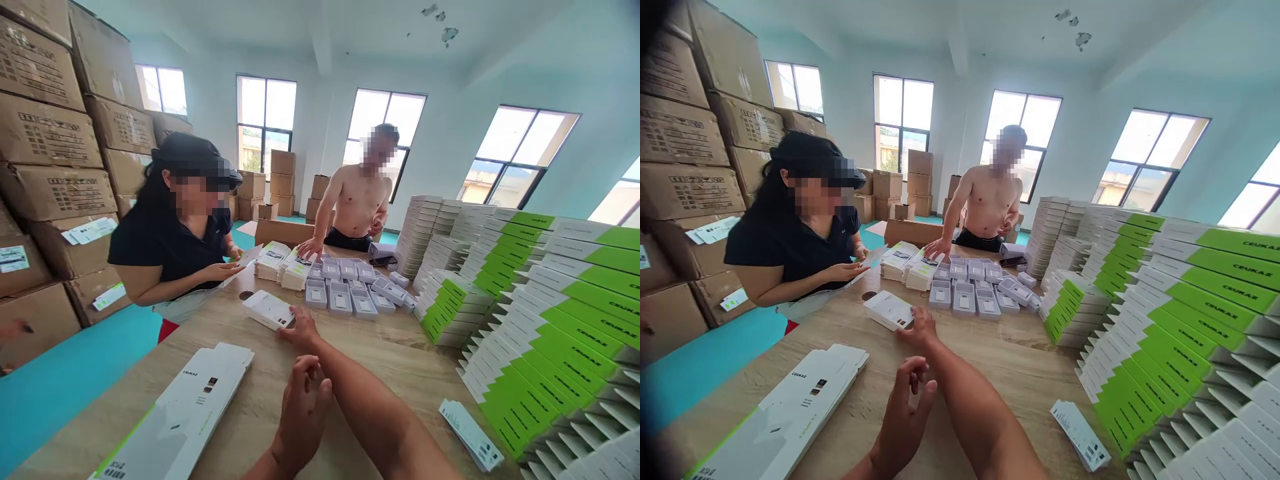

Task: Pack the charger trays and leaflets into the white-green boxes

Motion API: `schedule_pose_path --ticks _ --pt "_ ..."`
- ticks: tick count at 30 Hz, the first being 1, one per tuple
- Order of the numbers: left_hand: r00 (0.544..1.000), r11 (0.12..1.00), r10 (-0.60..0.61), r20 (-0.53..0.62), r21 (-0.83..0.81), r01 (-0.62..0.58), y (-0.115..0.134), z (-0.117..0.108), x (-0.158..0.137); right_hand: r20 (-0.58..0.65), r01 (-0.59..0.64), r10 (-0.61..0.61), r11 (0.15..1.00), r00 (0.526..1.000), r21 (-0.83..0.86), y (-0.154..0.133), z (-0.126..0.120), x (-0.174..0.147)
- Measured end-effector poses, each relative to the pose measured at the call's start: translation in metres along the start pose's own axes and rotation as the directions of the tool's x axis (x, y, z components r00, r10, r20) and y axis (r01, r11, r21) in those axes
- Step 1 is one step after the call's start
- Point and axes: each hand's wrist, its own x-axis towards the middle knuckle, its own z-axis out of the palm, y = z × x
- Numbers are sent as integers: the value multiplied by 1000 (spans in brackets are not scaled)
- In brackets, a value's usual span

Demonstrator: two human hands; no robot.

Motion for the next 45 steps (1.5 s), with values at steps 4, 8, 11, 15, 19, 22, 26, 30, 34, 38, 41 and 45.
schedule_pose_path --ticks 4,8,11,15,19,22,26,30,34,38,41,45 --pt "964 965 -238 -120 -144 220 -15 4 13 56 -11 -4 965 998 263 19 -51 -45" --pt "967 930 -237 94 -266 254 -9 4 15 176 -52 -29 899 984 435 42 -121 -129" --pt "866 904 -13 500 -364 224 11 -1 7 256 -130 8 876 967 464 51 -143 -184" --pt "705 950 173 687 -305 65 33 -3 -3 180 -174 109 899 978 402 58 -137 -222" --pt "786 992 89 612 -129 -12 28 0 -3 -168 -167 198 968 966 185 68 -168 -256" --pt "836 999 49 547 -44 -30 19 3 0 -398 -238 216 971 892 -7 78 -213 -288" --pt "860 998 51 507 -3 -58 14 3 2 -480 -377 275 917 833 -129 93 -245 -308" --pt "870 997 62 489 16 -79 13 1 1 -469 -469 361 873 806 -132 99 -247 -301" --pt "870 990 135 475 -39 -133 13 0 2 -493 -469 403 883 771 -10 80 -256 -300" --pt "864 981 191 465 -110 -157 11 2 4 -438 -337 403 915 803 224 32 -247 -312" --pt "845 977 211 492 -138 -164 10 3 5 -184 -326 431 847 883 420 -8 -221 -315" --pt "806 969 245 540 -151 -193 8 3 5 117 -418 437 699 892 580 -47 -190 -296"
